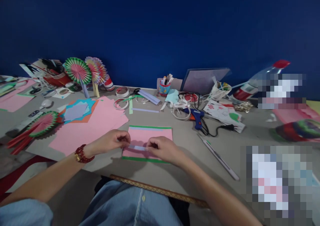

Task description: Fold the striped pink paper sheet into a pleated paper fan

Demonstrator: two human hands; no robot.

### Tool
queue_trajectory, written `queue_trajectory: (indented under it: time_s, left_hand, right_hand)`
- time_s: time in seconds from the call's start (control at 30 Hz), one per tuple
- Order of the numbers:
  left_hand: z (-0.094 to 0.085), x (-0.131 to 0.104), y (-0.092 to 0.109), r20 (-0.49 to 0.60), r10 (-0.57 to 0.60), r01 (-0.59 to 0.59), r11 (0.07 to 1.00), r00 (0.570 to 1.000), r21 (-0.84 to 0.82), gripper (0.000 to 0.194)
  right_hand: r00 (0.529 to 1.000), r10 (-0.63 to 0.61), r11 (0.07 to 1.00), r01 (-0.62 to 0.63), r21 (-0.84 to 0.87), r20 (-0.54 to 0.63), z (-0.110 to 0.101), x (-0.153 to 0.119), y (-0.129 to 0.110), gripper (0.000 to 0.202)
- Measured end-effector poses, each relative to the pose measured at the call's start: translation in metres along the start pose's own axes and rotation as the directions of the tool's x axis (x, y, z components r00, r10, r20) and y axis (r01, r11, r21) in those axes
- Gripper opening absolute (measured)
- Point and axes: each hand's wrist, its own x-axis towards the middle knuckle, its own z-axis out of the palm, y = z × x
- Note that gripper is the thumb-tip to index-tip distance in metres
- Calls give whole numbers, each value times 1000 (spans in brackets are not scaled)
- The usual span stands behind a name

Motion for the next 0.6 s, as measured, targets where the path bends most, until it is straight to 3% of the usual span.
queue_trajectory:
  time_s: [0.3, 0.6]
  left_hand:
    - [8, -10, -14, 42, -6, 3, 997, 999, 73, 14]
    - [13, -16, -25, -49, -9, 13, 998, 999, 66, 11]
  right_hand:
    - [1000, 8, 994, -7, -109, 5, 4, -1, -1, 18]
    - [999, 0, 985, -6, -173, -38, 7, -6, 3, 11]
